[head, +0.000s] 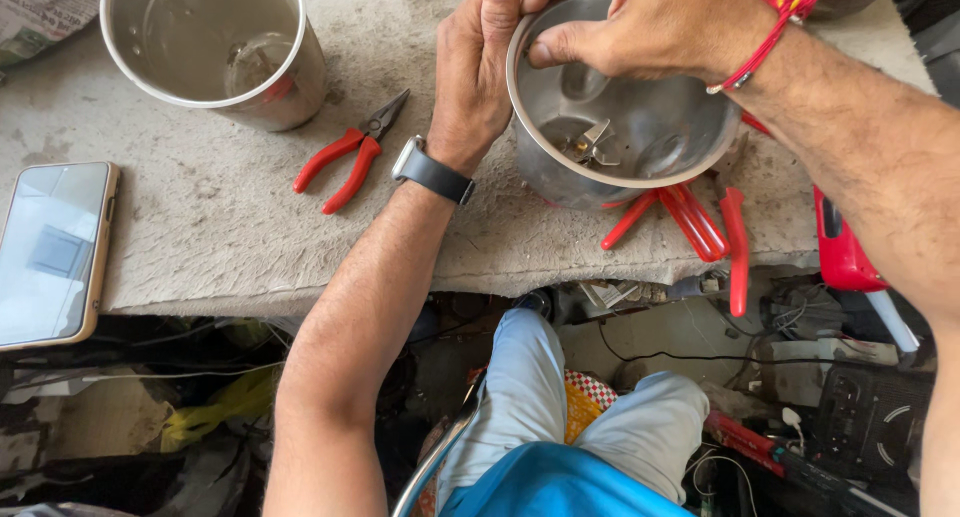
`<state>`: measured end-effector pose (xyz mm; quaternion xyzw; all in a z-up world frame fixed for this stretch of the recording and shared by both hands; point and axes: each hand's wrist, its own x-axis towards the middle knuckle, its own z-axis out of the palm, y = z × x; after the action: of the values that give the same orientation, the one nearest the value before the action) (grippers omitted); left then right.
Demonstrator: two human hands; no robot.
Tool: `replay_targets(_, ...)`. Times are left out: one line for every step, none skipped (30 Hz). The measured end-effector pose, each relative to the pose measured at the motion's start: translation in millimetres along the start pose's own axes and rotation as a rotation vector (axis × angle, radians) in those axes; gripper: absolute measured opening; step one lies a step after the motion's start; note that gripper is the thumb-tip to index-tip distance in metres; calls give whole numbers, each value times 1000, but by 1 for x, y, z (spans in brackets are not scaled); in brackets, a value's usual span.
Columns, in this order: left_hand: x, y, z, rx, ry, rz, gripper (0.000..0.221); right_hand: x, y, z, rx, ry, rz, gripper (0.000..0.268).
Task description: The person uses a screwdriver to scrape residue from the interior of a metal blender jar. They repeatedly insert the tool, rotate the jar, and scrape along the inner walls and blade area. The jar is held with one hand while the other manipulates the screwdriver.
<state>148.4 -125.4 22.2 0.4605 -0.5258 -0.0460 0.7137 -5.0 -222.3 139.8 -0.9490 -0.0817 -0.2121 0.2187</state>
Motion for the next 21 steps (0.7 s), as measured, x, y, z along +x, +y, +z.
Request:
replay_targets(2,1,0,7,-24,-13,58,-2,3,-1,74,-4,29,23)
replay_targets(1,2,-1,19,-45,-33,58,-3,5,0,91,-4,35,23)
replay_targets(0,3,-3,18,-40,-8,58,-4,7,1,107,-4,41,23)
replay_targets(0,3,-5,21,-40,17,57,-3,10,2,125,1,45,23)
replay_targets(1,3,-6,24,-39,43,57,-3,11,2,84,2,74,25)
replay_targets(1,4,-6,-14,-1,27,54,-4,12,2,47,4,108,26)
replay_targets(2,4,-6,-52,37,10,51,-5,12,2,10,7,143,28)
replay_targets(3,6,-8,-91,76,-2,48,-5,12,1,-6,-4,204,27)
replay_targets(4,10,-10,-45,70,-13,44,-5,11,1,-22,-15,266,27)
replay_targets(5,16,-16,4,64,-24,40,-4,8,0,-36,-27,326,26)
replay_targets(5,24,-21,54,58,-35,38,-4,6,0,33,-43,273,24)
replay_targets(6,35,-29,26,-13,-126,31,-1,4,2,102,-52,217,23)
replay_targets(6,47,-36,-2,-86,-217,27,0,2,2,171,-62,160,21)
replay_targets(6,59,-41,-33,-159,-312,28,0,1,3,84,-39,88,21)
replay_targets(9,72,-46,29,-224,-259,28,0,1,4,-4,-16,17,21)
replay_targets(11,84,-52,91,-285,-208,30,0,0,5,-92,3,-56,20)
replay_targets(12,95,-55,153,-347,-156,33,0,-1,7,-109,10,-29,23)
replay_targets(13,105,-59,229,-367,-115,34,2,-3,10,-121,13,-5,26)
replay_targets(12,114,-60,305,-388,-73,35,3,-6,12,-134,16,18,28)
replay_targets(11,121,-62,386,-406,-32,36,6,-9,15,-128,-8,48,26)
replay_targets(8,126,-62,494,-397,12,34,9,-14,18,-122,-32,77,24)
